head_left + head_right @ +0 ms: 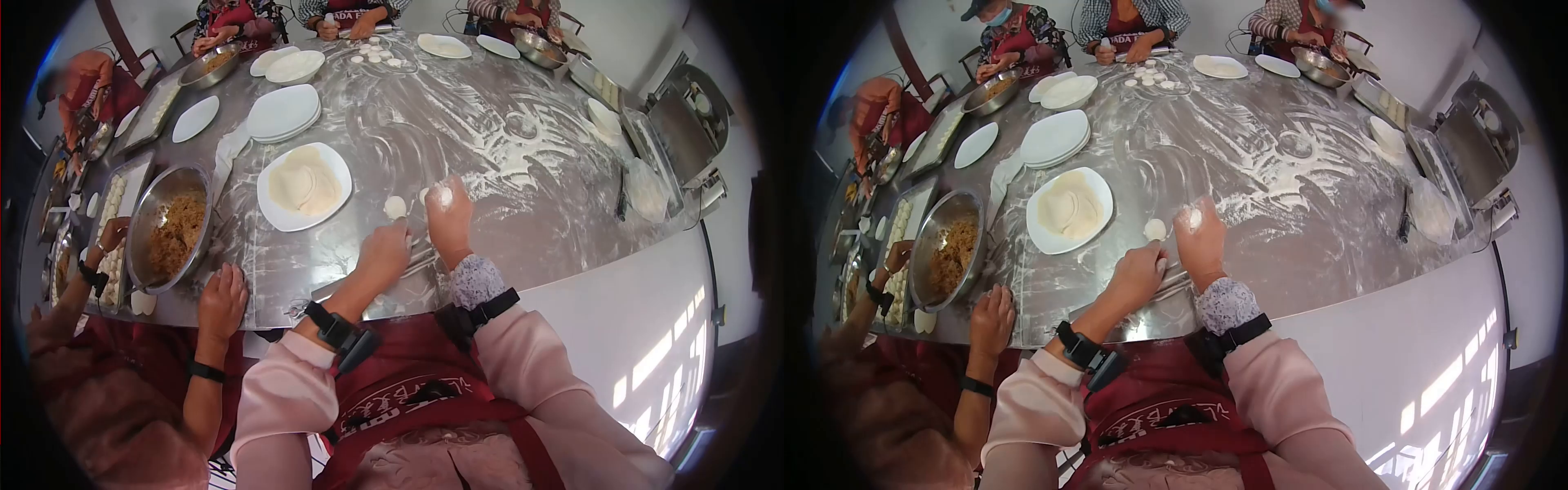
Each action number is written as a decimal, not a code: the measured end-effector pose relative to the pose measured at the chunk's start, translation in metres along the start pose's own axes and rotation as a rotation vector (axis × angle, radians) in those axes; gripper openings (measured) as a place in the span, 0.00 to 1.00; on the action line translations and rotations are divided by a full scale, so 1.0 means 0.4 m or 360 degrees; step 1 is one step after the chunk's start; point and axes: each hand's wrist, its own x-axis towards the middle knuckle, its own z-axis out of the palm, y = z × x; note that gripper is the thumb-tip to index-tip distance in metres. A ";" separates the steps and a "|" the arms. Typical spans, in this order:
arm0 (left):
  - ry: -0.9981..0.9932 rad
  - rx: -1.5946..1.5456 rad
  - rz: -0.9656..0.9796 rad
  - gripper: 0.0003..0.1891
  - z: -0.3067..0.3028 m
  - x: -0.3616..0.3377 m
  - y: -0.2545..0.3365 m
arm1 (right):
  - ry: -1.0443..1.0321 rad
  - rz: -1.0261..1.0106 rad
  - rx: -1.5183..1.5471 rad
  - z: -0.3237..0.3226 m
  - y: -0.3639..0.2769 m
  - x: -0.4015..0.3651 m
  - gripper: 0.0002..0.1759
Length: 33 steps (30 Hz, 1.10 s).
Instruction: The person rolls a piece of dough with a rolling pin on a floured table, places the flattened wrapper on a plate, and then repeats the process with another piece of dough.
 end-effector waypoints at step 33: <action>-0.0264 -0.0054 0.0263 0.07 -0.040 -0.013 -0.023 | -0.0050 0.0337 0.0416 -0.124 -0.008 -0.116 0.12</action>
